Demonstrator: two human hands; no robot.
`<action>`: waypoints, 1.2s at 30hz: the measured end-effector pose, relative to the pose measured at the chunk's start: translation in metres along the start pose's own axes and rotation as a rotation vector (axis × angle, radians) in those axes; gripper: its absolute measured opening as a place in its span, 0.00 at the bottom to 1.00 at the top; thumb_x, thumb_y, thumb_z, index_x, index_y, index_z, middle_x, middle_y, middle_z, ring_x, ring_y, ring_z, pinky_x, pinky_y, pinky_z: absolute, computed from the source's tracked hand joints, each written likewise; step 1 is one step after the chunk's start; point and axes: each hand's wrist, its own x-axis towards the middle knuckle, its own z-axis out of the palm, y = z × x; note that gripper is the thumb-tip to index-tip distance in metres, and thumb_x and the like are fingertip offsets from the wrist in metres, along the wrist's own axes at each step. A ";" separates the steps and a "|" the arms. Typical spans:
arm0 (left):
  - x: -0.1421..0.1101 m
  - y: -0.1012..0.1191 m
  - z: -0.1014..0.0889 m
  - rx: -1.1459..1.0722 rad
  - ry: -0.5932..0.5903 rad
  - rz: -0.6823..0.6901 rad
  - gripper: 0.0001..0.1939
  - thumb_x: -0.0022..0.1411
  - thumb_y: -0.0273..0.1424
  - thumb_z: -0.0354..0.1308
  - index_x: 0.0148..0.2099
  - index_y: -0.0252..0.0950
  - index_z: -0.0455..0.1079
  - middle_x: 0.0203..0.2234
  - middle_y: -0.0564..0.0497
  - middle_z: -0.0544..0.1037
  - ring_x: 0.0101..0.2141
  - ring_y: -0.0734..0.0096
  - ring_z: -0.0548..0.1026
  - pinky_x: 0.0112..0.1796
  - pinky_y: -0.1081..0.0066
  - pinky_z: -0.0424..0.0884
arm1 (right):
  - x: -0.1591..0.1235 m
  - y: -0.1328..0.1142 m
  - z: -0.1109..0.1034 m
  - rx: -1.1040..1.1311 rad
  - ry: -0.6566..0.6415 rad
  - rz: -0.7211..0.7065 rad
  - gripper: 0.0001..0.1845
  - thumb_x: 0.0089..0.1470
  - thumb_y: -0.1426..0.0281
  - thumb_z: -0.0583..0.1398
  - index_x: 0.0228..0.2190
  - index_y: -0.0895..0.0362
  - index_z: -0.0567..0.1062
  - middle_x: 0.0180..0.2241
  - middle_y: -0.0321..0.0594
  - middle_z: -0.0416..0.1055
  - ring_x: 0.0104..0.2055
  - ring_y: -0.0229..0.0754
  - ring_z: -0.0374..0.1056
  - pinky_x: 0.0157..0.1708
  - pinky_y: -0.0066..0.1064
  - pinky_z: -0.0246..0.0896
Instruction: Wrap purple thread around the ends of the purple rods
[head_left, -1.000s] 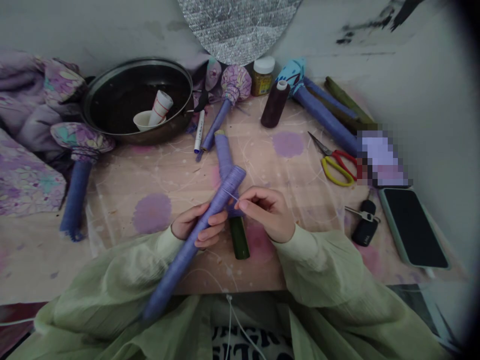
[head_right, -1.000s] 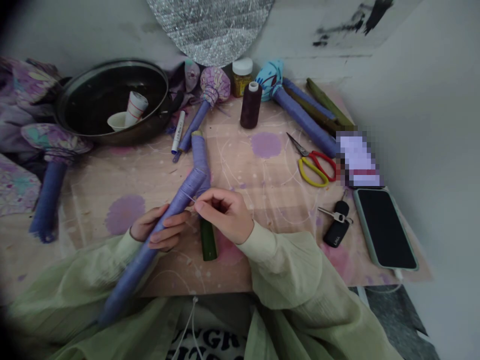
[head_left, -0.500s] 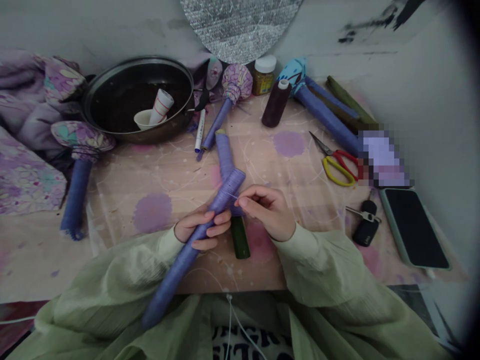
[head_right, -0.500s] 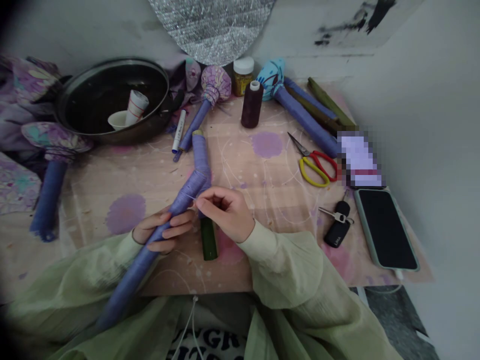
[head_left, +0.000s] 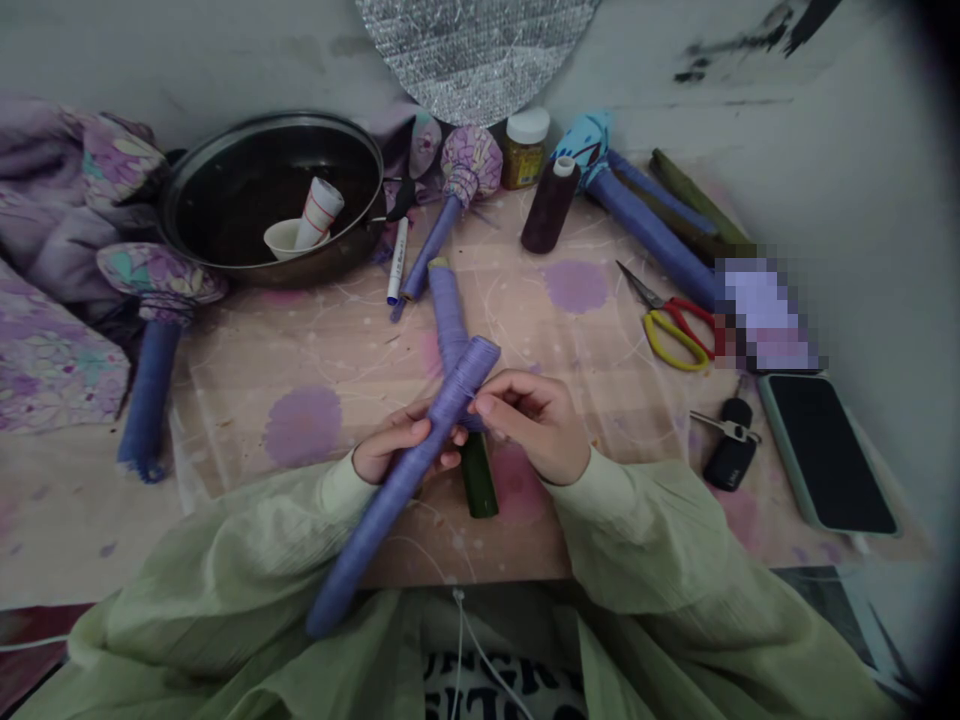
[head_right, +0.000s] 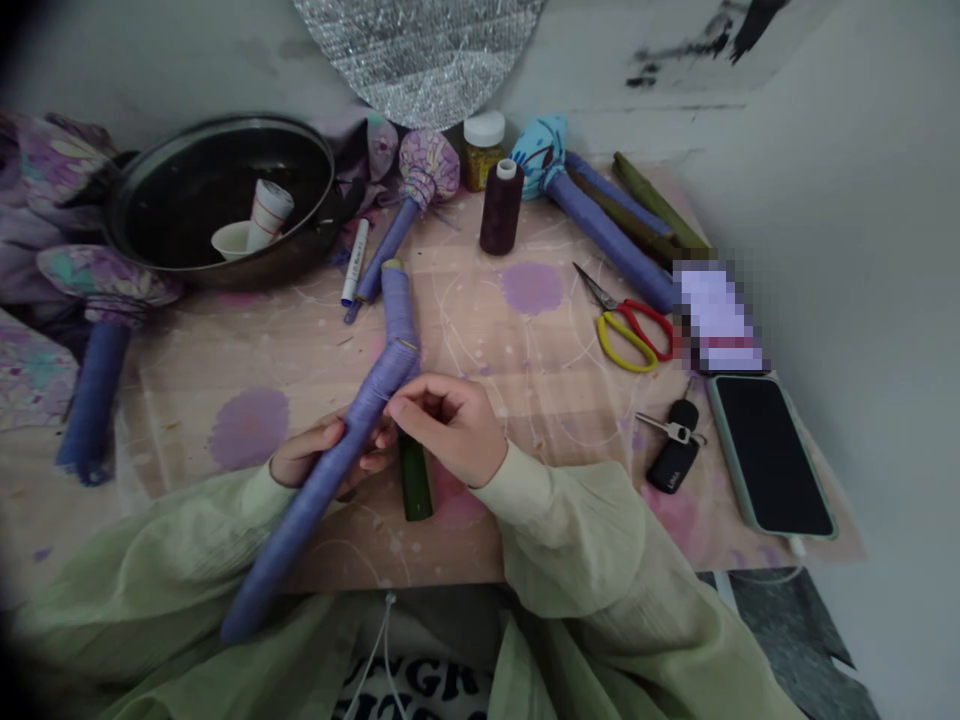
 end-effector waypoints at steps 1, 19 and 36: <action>0.000 0.000 0.000 -0.002 0.001 -0.002 0.16 0.45 0.34 0.67 0.36 0.30 0.74 0.26 0.48 0.74 0.29 0.73 0.70 0.25 0.78 0.65 | 0.000 0.000 0.000 0.008 0.006 0.013 0.09 0.49 0.67 0.63 0.22 0.58 0.73 0.15 0.30 0.67 0.16 0.28 0.60 0.16 0.22 0.56; -0.001 0.002 0.001 0.002 0.008 0.030 0.13 0.48 0.33 0.65 0.36 0.31 0.72 0.26 0.49 0.74 0.30 0.71 0.72 0.25 0.76 0.67 | 0.001 0.006 -0.004 0.219 0.039 0.188 0.11 0.46 0.65 0.64 0.20 0.59 0.73 0.10 0.26 0.58 0.11 0.25 0.50 0.11 0.20 0.43; -0.001 0.001 0.002 -0.016 0.017 0.004 0.14 0.49 0.35 0.66 0.35 0.30 0.73 0.24 0.50 0.75 0.28 0.72 0.73 0.26 0.76 0.67 | 0.003 0.008 -0.001 0.195 0.057 0.205 0.13 0.46 0.63 0.64 0.19 0.59 0.72 0.09 0.26 0.59 0.11 0.25 0.50 0.11 0.20 0.43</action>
